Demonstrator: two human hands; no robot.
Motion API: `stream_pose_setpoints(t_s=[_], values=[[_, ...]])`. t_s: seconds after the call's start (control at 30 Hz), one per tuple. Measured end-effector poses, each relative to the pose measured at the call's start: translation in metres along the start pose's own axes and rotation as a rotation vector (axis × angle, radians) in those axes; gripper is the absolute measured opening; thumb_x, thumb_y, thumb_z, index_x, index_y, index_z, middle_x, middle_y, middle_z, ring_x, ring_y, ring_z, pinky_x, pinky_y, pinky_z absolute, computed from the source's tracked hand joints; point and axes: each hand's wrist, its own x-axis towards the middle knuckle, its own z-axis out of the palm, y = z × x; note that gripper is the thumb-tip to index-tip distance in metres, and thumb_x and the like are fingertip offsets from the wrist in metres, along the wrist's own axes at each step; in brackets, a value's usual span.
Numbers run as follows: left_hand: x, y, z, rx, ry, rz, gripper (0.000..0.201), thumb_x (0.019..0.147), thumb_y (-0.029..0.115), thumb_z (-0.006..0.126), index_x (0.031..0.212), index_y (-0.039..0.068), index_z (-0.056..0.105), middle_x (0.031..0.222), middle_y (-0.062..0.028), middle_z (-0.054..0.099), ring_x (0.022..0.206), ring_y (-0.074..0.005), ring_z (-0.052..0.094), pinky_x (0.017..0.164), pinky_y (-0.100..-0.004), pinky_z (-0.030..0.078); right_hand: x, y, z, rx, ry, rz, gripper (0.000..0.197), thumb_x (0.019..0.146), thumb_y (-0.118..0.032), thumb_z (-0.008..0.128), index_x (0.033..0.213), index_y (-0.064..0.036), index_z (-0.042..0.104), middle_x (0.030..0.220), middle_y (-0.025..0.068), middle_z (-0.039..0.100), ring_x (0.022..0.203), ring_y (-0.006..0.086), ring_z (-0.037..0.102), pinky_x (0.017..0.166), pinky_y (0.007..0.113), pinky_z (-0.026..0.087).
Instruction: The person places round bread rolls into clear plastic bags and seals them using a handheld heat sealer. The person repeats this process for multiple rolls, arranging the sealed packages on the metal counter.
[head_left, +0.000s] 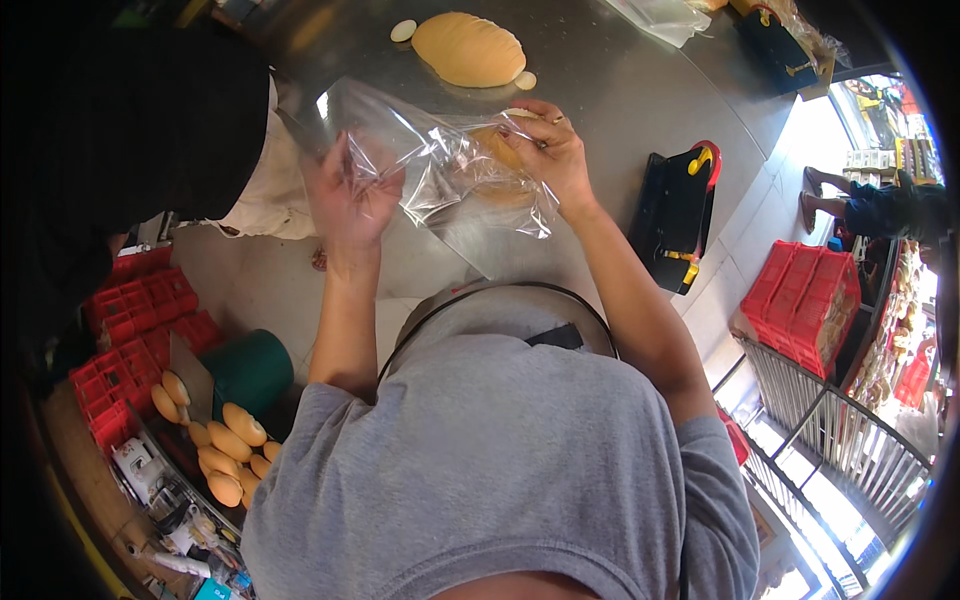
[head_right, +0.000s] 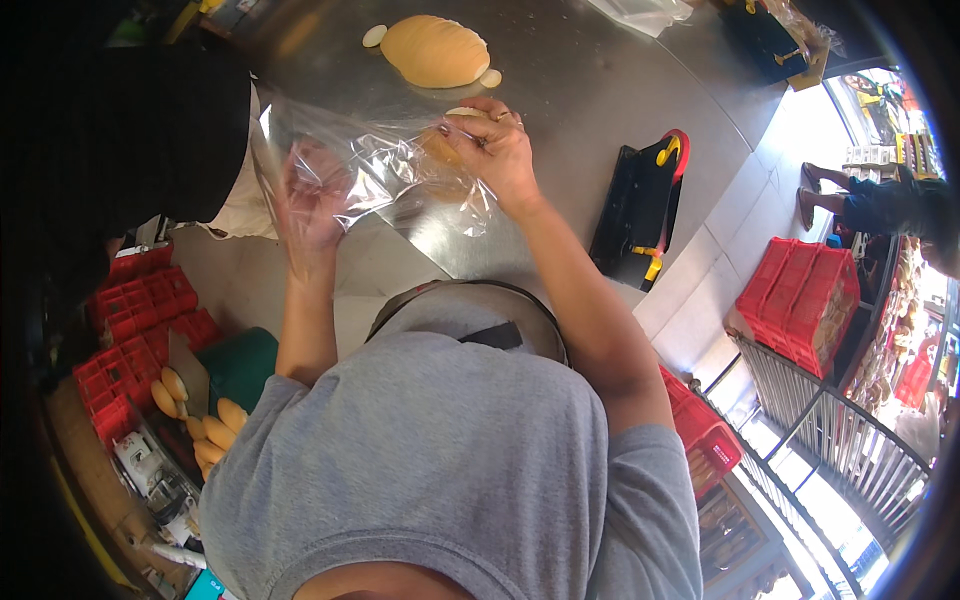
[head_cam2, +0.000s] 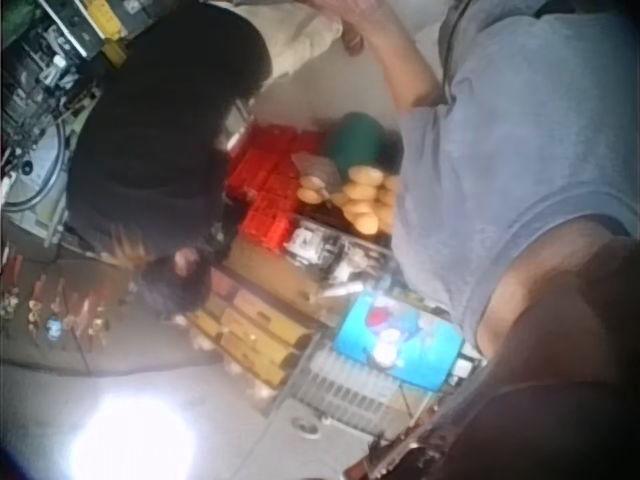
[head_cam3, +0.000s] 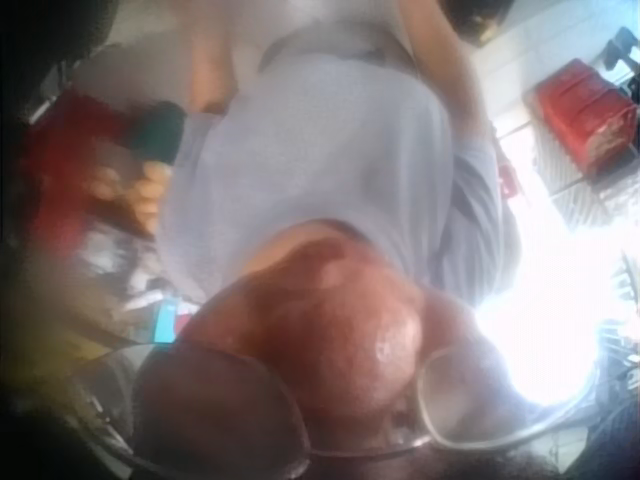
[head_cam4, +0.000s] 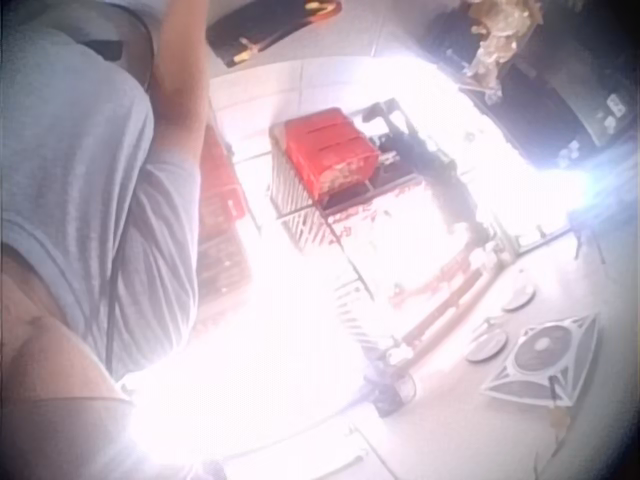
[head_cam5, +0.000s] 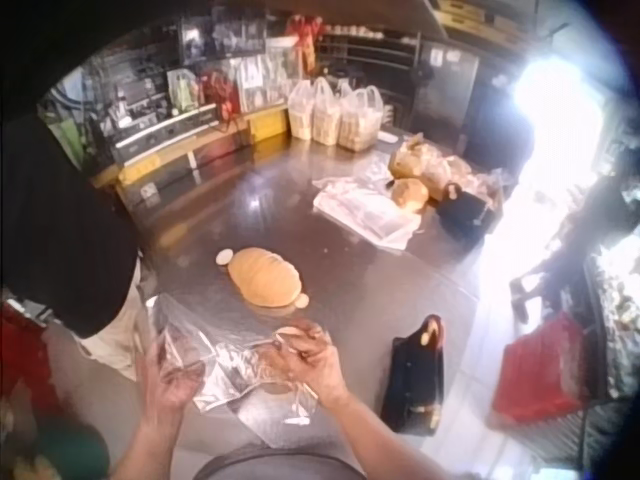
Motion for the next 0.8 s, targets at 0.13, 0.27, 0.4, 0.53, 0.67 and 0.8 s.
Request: stream_pose_setpoints(t_s=[0.13,0.27,0.4,0.53,0.67,0.8], values=[[-0.023,-0.022,0.018,0.238,0.087,-0.023,0.009,0.091,0.011,0.059,0.097,0.004,0.060,0.083,-0.0049,0.060,0.069,-0.0151,0.056,0.069,-0.0290,0.049,0.002,-0.002,-0.003,0.156,0.000,0.103,0.020,0.085,-0.011,0.071,0.103,-0.0170,0.076,0.118,0.0094,0.062,0.106,0.0213,0.059,0.092,0.033,0.049],[0.024,-0.048,-0.110,0.651,0.012,-0.025,0.008,0.090,0.006,0.061,0.097,0.004,0.058,0.084,-0.0051,0.061,0.073,-0.0134,0.060,0.061,-0.0290,0.051,0.000,-0.013,-0.007,0.007,-0.093,0.009,0.022,0.089,-0.003,0.064,0.106,-0.0115,0.075,0.122,0.0100,0.059,0.109,0.0165,0.058,0.091,0.028,0.049],[0.037,-0.106,-0.053,0.517,0.081,-0.134,0.008,0.094,0.011,0.058,0.099,0.004,0.059,0.086,-0.0060,0.061,0.075,-0.0152,0.062,0.064,-0.0281,0.052,-0.004,-0.006,-0.008,0.239,-0.038,0.104,0.019,0.087,-0.010,0.066,0.103,-0.0131,0.076,0.123,0.0098,0.059,0.114,0.0214,0.056,0.096,0.031,0.047],[0.059,-0.128,-0.051,0.728,0.297,-0.054,0.026,0.097,0.019,0.054,0.117,0.003,0.052,0.099,-0.0100,0.062,0.083,-0.0173,0.064,0.066,-0.0296,0.053,-0.007,0.003,-0.028,0.616,0.064,0.286,0.021,0.091,-0.013,0.063,0.108,-0.0036,0.072,0.126,0.0091,0.058,0.111,0.0188,0.057,0.093,0.030,0.048],[0.086,-0.132,-0.065,0.971,0.115,-0.109,0.038,0.098,0.022,0.049,0.129,0.003,0.039,0.109,-0.0134,0.058,0.088,-0.0198,0.063,0.067,-0.0327,0.053,-0.021,0.003,-0.035,0.958,0.205,0.476,0.029,0.095,-0.019,0.059,0.119,-0.0031,0.063,0.123,0.0108,0.059,0.110,0.0203,0.059,0.093,0.033,0.050],[0.080,-0.141,-0.021,1.056,0.241,-0.118,0.035,0.099,0.022,0.044,0.127,0.002,0.039,0.110,-0.0131,0.057,0.086,-0.0202,0.063,0.068,-0.0347,0.053,-0.039,0.022,-0.033,1.094,0.437,0.614,0.034,0.097,-0.022,0.058,0.124,-0.0018,0.058,0.121,0.0113,0.061,0.110,0.0221,0.060,0.095,0.035,0.050]])
